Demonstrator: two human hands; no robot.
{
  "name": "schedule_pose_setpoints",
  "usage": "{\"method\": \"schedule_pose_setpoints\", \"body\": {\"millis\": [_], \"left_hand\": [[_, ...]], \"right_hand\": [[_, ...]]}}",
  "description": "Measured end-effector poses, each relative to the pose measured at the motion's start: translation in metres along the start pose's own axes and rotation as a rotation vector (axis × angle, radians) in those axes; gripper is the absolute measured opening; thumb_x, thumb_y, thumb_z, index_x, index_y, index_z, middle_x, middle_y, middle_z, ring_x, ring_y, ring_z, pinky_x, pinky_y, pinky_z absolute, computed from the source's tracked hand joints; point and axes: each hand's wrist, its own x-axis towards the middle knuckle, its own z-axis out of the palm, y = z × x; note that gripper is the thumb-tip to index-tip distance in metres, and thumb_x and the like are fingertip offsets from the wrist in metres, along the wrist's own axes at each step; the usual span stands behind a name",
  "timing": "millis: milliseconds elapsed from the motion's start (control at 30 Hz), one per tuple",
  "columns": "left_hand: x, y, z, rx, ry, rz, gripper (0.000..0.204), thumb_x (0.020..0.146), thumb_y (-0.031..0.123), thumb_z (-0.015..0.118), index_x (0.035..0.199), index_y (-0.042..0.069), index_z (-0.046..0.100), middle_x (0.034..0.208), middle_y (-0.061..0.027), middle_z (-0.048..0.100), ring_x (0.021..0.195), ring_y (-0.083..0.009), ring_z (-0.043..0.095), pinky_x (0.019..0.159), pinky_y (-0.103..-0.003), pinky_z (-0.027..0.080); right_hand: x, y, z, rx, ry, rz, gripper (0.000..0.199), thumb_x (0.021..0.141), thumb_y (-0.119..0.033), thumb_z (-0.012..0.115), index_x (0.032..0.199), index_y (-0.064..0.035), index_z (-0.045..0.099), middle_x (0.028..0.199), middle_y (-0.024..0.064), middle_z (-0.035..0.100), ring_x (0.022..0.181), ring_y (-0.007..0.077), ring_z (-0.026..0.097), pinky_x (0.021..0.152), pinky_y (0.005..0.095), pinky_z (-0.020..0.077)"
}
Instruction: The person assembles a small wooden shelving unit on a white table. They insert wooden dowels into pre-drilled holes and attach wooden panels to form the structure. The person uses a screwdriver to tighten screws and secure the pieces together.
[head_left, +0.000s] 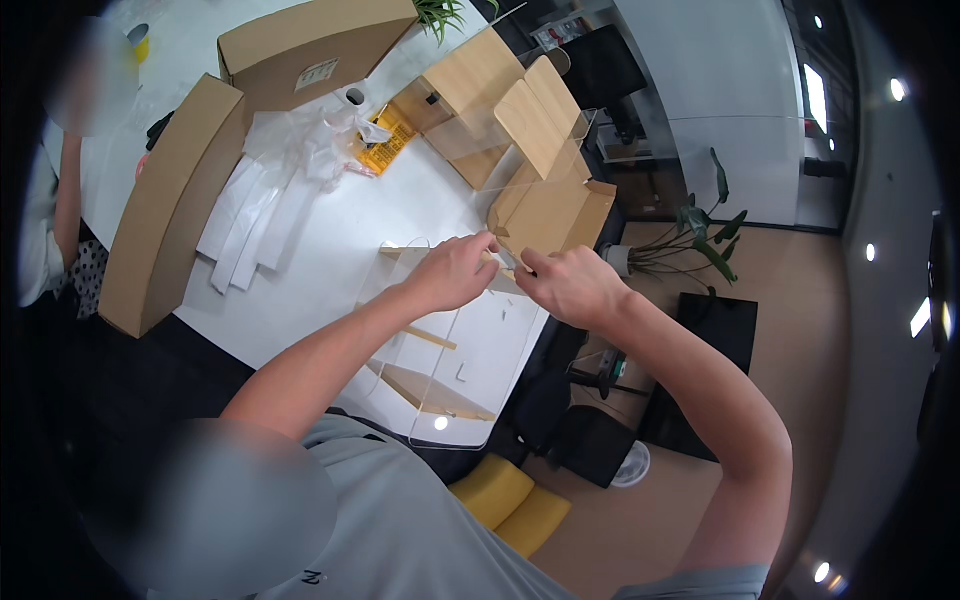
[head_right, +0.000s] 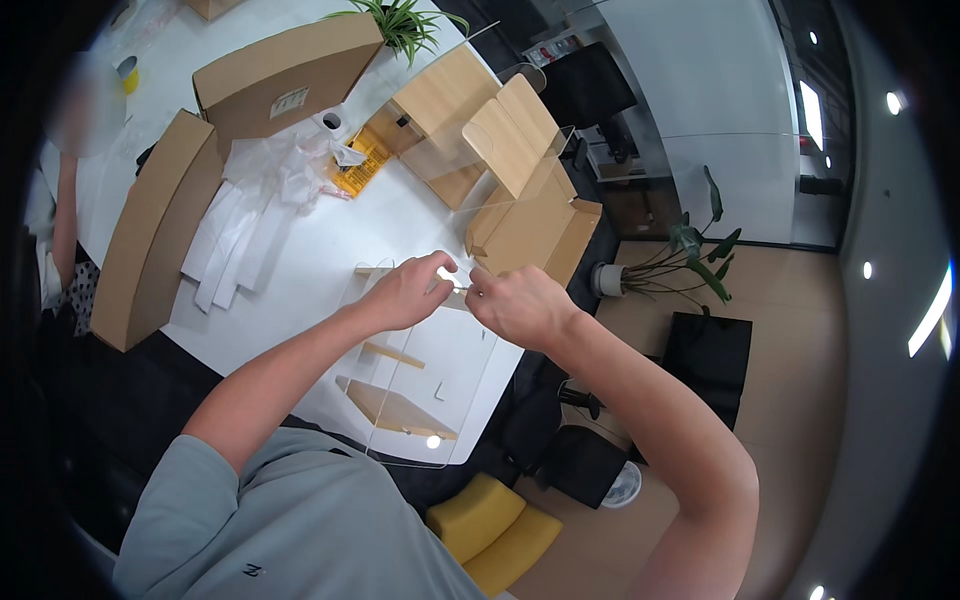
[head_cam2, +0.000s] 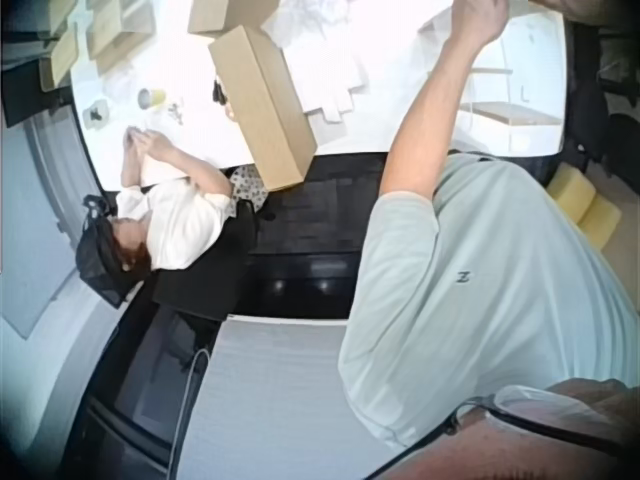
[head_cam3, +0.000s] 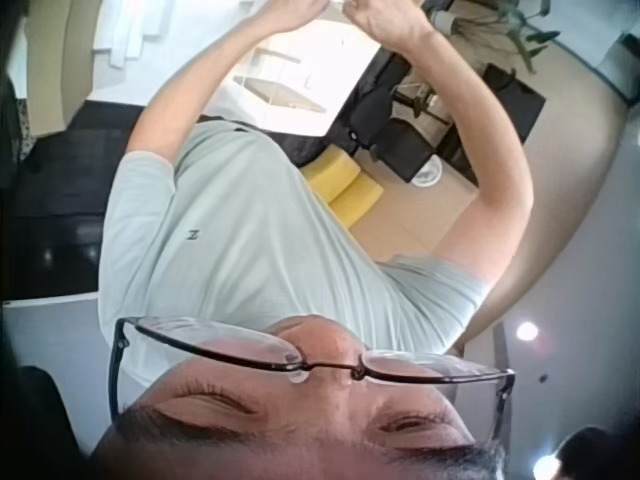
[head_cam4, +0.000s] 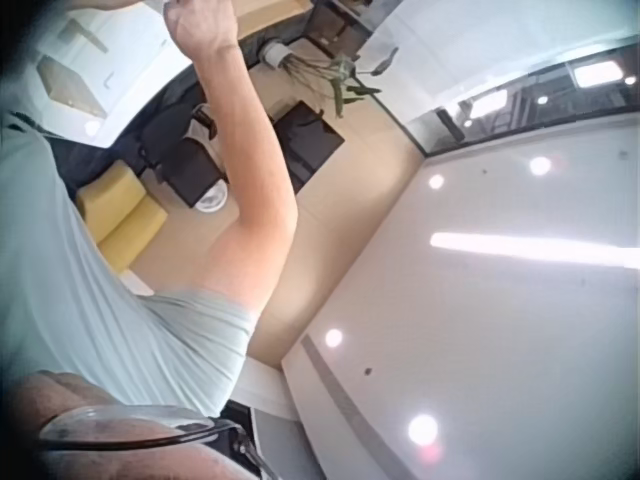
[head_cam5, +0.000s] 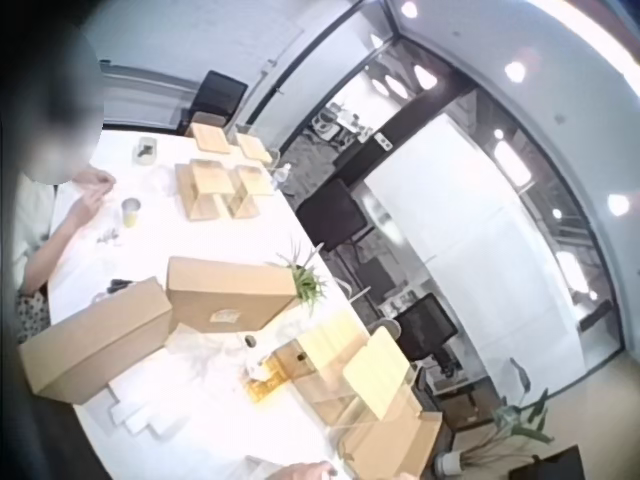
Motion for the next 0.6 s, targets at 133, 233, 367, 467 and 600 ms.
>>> {"method": "schedule_pose_setpoints", "body": {"millis": [133,233,367,467,600], "left_hand": [[-0.001,-0.007,0.007,0.013,0.045,0.041,0.036,0.103,0.027,0.058,0.128,0.001,0.06,0.119,-0.0238,0.071,0.114,-0.0426,0.067,0.101,-0.05,0.052],[-0.001,-0.007,0.008,0.027,0.029,0.021,0.037,0.103,0.028,0.057,0.128,0.001,0.06,0.123,-0.0233,0.071,0.116,-0.0419,0.066,0.102,-0.05,0.051],[-0.002,0.002,-0.001,0.014,-0.043,-0.043,0.036,0.103,0.026,0.056,0.128,0.0,0.06,0.127,-0.0224,0.07,0.121,-0.0406,0.064,0.105,-0.048,0.05],[-0.002,-0.002,0.003,0.012,-0.011,-0.012,0.036,0.103,0.026,0.056,0.127,-0.001,0.06,0.126,-0.0225,0.07,0.12,-0.0408,0.065,0.105,-0.049,0.05],[0.0,-0.002,0.004,0.016,0.014,0.011,0.036,0.103,0.027,0.057,0.127,0.0,0.06,0.121,-0.0227,0.072,0.117,-0.0415,0.066,0.103,-0.049,0.051]], "right_hand": [[0.003,0.002,0.007,0.248,0.075,0.089,0.023,0.087,-0.003,0.068,0.109,-0.0021,0.075,0.096,0.0114,0.07,0.084,0.0292,0.074,0.075,0.0414,0.0599],[0.007,0.001,0.023,0.782,0.12,0.423,0.023,0.09,-0.001,0.066,0.111,0.0011,0.076,0.088,0.0077,0.07,0.074,0.0203,0.07,0.067,0.0356,0.0551],[0.012,0.016,0.012,1.666,-0.153,0.904,0.018,0.092,0.0,0.068,0.107,0.0022,0.078,0.078,0.0025,0.064,0.056,0.0063,0.045,0.048,0.0261,0.0328],[0.012,0.019,0.014,1.574,-0.146,0.832,0.019,0.09,0.001,0.069,0.107,0.0013,0.079,0.079,0.0046,0.067,0.055,0.0086,0.05,0.047,0.0278,0.0357],[0.007,0.014,0.019,0.71,0.286,0.162,0.023,0.087,0.0,0.068,0.107,-0.0019,0.08,0.084,0.0088,0.071,0.066,0.0184,0.069,0.054,0.0343,0.0515]]}}
